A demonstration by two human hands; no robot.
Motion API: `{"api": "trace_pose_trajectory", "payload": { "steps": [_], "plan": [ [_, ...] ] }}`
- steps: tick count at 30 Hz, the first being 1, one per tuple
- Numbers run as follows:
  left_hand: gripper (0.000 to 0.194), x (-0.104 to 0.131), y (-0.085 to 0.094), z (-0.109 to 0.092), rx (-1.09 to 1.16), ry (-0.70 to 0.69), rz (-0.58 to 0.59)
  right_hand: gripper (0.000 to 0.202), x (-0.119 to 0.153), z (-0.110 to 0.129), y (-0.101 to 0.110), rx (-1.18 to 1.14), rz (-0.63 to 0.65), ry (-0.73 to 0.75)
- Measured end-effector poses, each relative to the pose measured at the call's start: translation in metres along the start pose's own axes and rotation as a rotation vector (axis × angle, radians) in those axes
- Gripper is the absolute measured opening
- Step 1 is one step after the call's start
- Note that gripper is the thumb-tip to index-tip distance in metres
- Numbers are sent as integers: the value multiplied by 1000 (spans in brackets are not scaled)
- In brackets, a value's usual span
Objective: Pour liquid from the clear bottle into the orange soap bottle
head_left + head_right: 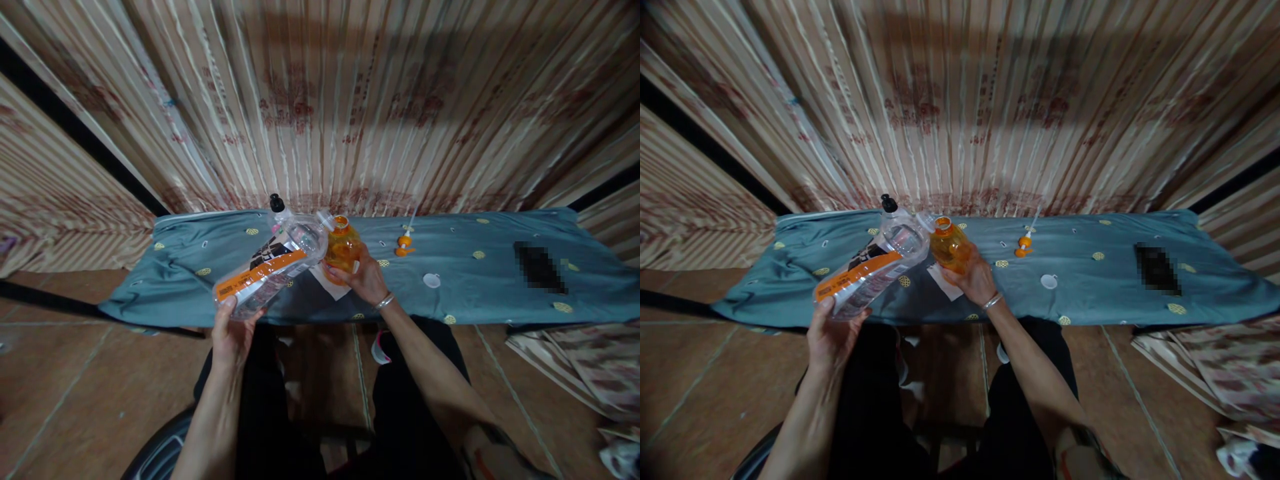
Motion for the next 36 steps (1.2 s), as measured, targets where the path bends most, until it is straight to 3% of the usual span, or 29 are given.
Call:
{"api": "trace_pose_trajectory", "payload": {
  "steps": [12, 36],
  "plan": [
    [40, 5, 1, -7, -5, -37, -56, 73, 1, 1, -1, 27, -3, 23],
    [46, 8, 4, -12, -52, -87, -56, 74, 3, 2, -2, 50, -19, -1]
  ]
}}
Point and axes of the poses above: each hand's wrist, its own x-axis away from the middle knuckle, its own y-axis out of the back of the hand, z = x × y, the point moved 7 cm from there along -x, towards the middle knuckle, and after that the axes turned 3 degrees about -y, right-handed, at the moved point
